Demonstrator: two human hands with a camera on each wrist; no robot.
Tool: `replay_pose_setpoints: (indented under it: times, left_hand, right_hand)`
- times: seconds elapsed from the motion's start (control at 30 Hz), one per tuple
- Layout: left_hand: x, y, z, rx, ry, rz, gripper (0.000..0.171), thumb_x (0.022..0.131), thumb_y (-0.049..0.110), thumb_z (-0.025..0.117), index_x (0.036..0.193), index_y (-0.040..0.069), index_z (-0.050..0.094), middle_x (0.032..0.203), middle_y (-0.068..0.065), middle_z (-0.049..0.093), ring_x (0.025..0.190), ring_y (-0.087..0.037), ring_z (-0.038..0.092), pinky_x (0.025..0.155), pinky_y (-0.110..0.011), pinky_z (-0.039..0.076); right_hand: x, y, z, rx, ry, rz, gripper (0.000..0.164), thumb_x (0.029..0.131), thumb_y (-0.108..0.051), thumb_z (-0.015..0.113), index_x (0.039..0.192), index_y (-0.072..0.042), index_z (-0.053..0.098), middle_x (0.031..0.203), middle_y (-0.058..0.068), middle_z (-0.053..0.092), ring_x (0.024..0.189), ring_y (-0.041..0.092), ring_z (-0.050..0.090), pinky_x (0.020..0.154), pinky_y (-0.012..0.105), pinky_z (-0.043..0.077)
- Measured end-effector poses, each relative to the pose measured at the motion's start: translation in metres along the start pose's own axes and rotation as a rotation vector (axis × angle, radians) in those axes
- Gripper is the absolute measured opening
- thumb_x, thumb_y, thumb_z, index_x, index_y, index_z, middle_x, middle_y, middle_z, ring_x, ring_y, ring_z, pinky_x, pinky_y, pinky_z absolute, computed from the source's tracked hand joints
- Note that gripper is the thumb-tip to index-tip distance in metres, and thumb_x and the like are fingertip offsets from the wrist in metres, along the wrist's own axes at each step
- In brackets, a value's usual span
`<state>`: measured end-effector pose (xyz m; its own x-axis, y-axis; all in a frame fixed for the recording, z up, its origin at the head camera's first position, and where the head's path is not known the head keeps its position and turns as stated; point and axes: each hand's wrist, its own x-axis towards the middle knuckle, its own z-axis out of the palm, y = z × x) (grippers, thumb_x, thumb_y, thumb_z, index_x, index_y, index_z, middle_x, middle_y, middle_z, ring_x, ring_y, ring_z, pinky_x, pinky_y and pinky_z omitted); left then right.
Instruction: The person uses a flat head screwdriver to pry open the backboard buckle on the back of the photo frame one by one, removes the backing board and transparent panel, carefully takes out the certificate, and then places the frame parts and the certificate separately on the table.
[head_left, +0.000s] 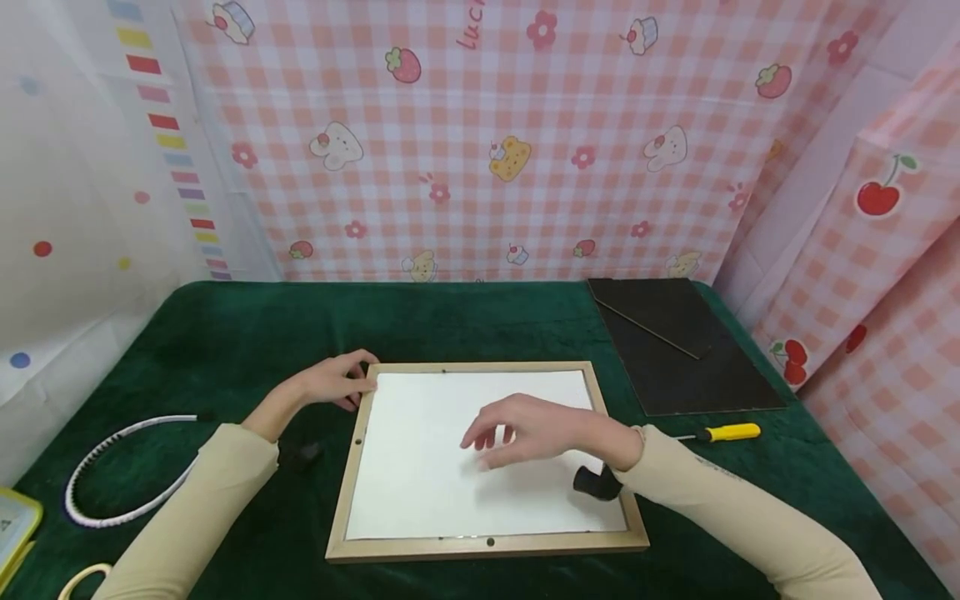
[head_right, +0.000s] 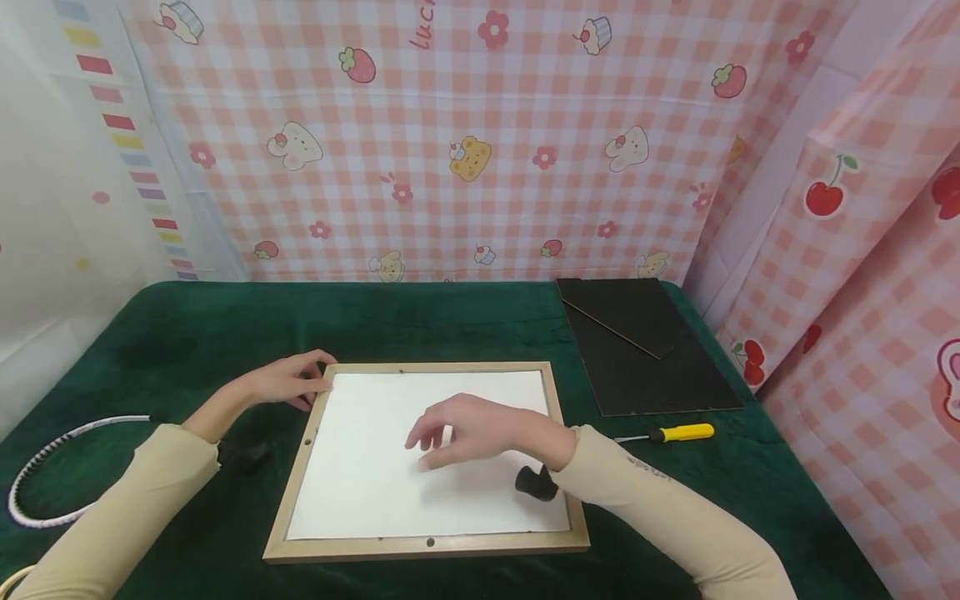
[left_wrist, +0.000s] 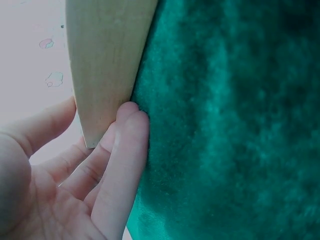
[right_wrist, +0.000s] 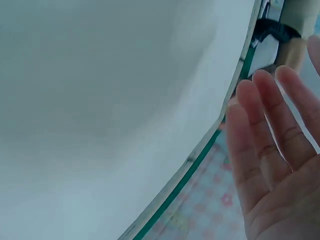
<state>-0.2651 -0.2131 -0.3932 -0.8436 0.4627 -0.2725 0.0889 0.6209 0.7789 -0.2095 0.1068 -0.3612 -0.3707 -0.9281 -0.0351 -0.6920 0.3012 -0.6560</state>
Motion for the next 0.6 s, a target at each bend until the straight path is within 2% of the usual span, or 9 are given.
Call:
replay_pose_setpoints:
  times: [0.23, 0.43, 0.6]
  left_hand:
    - [0.001, -0.002, 0.001, 0.002, 0.012, -0.004, 0.040, 0.091, 0.018, 0.051, 0.122, -0.001, 0.037, 0.091, -0.015, 0.050, 0.073, -0.022, 0.056, 0.066, -0.036, 0.049]
    - [-0.001, 0.000, 0.002, 0.004, 0.018, -0.012, 0.040, 0.090, 0.019, 0.052, 0.122, -0.001, 0.037, 0.090, -0.014, 0.050, 0.073, -0.021, 0.056, 0.066, -0.035, 0.050]
    - [-0.002, 0.001, 0.001, -0.005, 0.014, -0.001, 0.040, 0.091, 0.019, 0.051, 0.122, -0.001, 0.037, 0.090, -0.015, 0.050, 0.073, -0.022, 0.056, 0.066, -0.036, 0.049]
  right_hand:
    - [0.042, -0.015, 0.015, -0.123, -0.152, -0.079, 0.036, 0.083, -0.030, 0.061, 0.115, -0.014, 0.058, 0.100, -0.004, 0.056, 0.089, 0.006, 0.048, 0.077, 0.017, 0.039]
    - [0.065, -0.017, 0.030, -0.232, -0.229, -0.164, 0.036, 0.083, -0.032, 0.061, 0.116, -0.018, 0.059, 0.118, -0.005, 0.048, 0.103, 0.004, 0.039, 0.086, 0.013, 0.030]
    - [0.081, -0.024, 0.038, -0.287, -0.305, -0.231, 0.036, 0.086, -0.029, 0.058, 0.120, -0.019, 0.056, 0.127, -0.004, 0.043, 0.105, 0.004, 0.035, 0.085, 0.011, 0.028]
